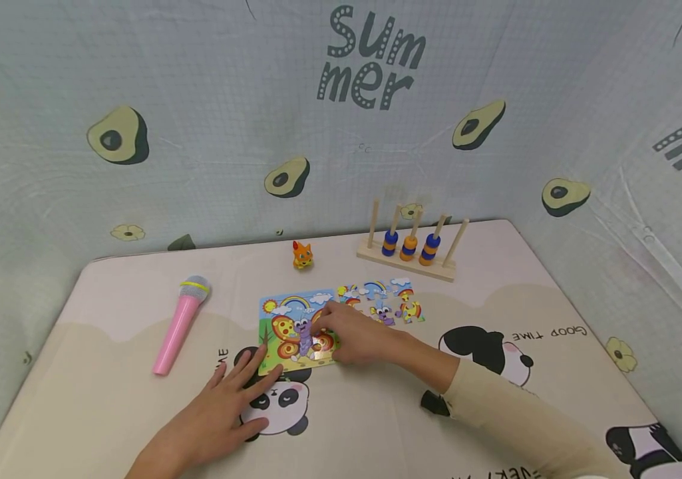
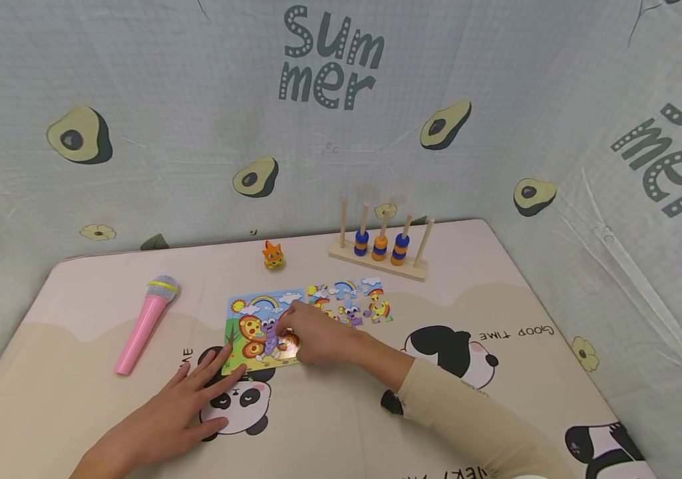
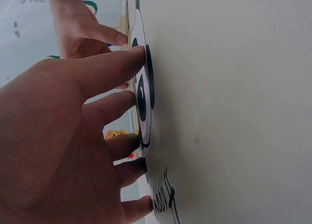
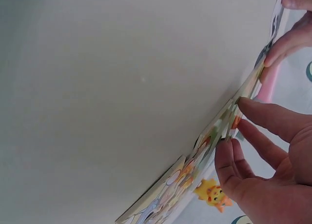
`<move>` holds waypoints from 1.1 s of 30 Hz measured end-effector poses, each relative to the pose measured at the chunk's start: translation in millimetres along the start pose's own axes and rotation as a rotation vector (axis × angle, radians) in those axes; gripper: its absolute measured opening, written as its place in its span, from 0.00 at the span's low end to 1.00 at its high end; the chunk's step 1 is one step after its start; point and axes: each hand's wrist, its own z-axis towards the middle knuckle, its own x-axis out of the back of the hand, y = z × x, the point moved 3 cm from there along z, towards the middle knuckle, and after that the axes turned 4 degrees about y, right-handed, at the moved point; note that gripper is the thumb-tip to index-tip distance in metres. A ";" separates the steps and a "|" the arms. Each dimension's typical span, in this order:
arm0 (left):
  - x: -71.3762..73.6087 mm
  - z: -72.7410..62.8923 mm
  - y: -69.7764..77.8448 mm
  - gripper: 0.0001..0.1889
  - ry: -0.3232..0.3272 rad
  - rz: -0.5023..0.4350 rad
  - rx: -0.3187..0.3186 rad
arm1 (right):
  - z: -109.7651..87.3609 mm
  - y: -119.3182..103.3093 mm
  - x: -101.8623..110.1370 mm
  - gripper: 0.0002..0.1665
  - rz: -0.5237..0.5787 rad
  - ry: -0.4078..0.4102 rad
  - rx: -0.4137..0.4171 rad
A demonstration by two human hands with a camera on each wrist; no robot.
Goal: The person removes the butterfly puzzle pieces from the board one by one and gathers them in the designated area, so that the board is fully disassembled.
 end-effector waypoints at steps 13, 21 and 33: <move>-0.1 -0.9 0.8 0.37 0.002 -0.001 0.001 | -0.3 -4.1 1.3 0.30 0.016 -0.016 -0.003; 0.1 -0.4 0.6 0.37 -0.001 0.001 0.009 | 1.3 -3.7 2.5 0.29 0.006 -0.028 -0.006; -0.1 -0.5 0.4 0.37 -0.008 -0.005 0.015 | -1.0 1.3 3.6 0.29 0.017 -0.004 0.019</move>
